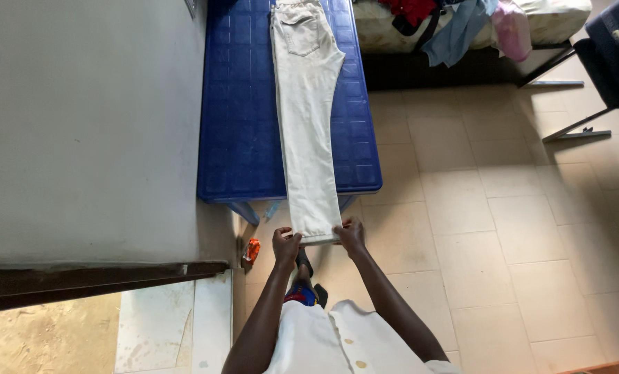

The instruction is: The person picks up a pair of pants from a pile of clothes, folds them into a small rectangle on a blue table, and places them into an open suitcase.

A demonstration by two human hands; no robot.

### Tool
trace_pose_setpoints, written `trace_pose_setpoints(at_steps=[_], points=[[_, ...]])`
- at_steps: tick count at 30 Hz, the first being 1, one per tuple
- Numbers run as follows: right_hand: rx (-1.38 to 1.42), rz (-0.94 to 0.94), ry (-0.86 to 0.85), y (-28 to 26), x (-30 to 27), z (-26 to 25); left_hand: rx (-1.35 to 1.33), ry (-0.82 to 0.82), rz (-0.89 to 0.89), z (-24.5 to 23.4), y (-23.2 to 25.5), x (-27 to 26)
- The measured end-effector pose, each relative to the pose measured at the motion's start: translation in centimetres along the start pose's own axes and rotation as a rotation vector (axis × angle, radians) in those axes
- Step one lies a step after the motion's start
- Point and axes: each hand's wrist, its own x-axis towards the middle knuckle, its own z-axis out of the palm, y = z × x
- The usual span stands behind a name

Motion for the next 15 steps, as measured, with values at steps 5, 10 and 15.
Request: trace_pose_setpoints(at_steps=[5, 10, 15], points=[[-0.171, -0.193, -0.115, 0.8, -1.5, -0.9, 0.019, -0.069, -0.184, -0.6, -0.1, 0.2], [0.202, -0.147, -0.496, 2.5, -0.5, -3.8, -0.280, -0.325, -0.303, -1.0, 0.1, 1.1], [-0.470, -0.651, -0.209, -1.3, -3.0, -4.5, -0.450, -0.393, -0.374, -0.6, 0.8, 2.1]])
